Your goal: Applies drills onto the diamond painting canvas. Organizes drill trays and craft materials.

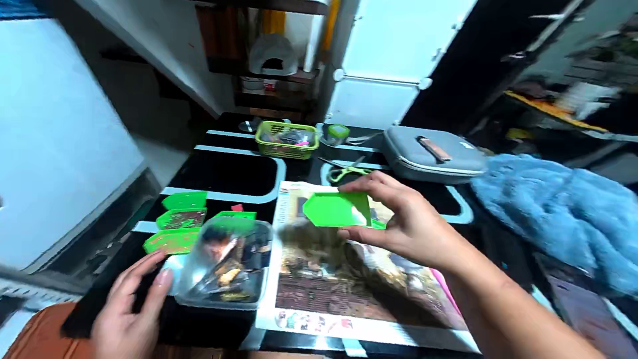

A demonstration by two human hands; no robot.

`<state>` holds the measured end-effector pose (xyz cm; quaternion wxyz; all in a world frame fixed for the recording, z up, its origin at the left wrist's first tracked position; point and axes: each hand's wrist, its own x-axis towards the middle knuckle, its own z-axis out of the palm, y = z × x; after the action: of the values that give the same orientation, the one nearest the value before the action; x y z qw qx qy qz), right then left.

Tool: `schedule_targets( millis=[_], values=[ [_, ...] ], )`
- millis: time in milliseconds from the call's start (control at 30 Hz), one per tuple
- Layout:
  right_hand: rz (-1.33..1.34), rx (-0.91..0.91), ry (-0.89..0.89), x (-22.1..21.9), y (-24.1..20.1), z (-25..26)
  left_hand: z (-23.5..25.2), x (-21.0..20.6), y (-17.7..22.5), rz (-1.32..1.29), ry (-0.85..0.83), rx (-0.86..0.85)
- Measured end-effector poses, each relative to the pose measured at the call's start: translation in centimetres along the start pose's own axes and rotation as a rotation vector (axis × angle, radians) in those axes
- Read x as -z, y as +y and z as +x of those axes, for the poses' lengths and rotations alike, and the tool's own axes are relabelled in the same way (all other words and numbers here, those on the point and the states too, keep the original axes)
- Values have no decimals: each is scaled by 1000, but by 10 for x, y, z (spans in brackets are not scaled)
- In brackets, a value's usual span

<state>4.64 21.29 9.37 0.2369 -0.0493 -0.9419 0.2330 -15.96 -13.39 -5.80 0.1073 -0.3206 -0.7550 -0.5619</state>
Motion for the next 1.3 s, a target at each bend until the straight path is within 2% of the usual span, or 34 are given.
schedule_targets(
  millis=[100,167,233,333,533,700,767,867,933,1133,1300],
  values=[
    [29,-248,72,7,29,-59,3,3,2,-31,-65,26],
    [64,-339,86,-8,35,-100,4,3,6,-32,-85,50],
    [83,-254,54,-33,27,-134,7,2,9,-7,-94,58],
    [6,-109,27,-60,14,-158,10,1,15,24,-108,69],
    [-41,-156,40,-60,23,-161,16,7,23,-39,-136,133],
    [24,-215,-34,-50,34,-158,32,7,42,57,-77,-7],
    [20,-199,-31,-51,37,-159,38,8,55,104,-143,-77],
    [47,-193,-13,-52,39,-159,37,9,74,131,-355,-168],
    [65,-185,5,-52,43,-161,33,4,77,164,-413,-185],
    [87,-122,67,-52,46,-165,52,4,56,324,-238,-119],
    [82,-120,72,-52,46,-166,60,-5,51,414,-255,-115]
  ],
)
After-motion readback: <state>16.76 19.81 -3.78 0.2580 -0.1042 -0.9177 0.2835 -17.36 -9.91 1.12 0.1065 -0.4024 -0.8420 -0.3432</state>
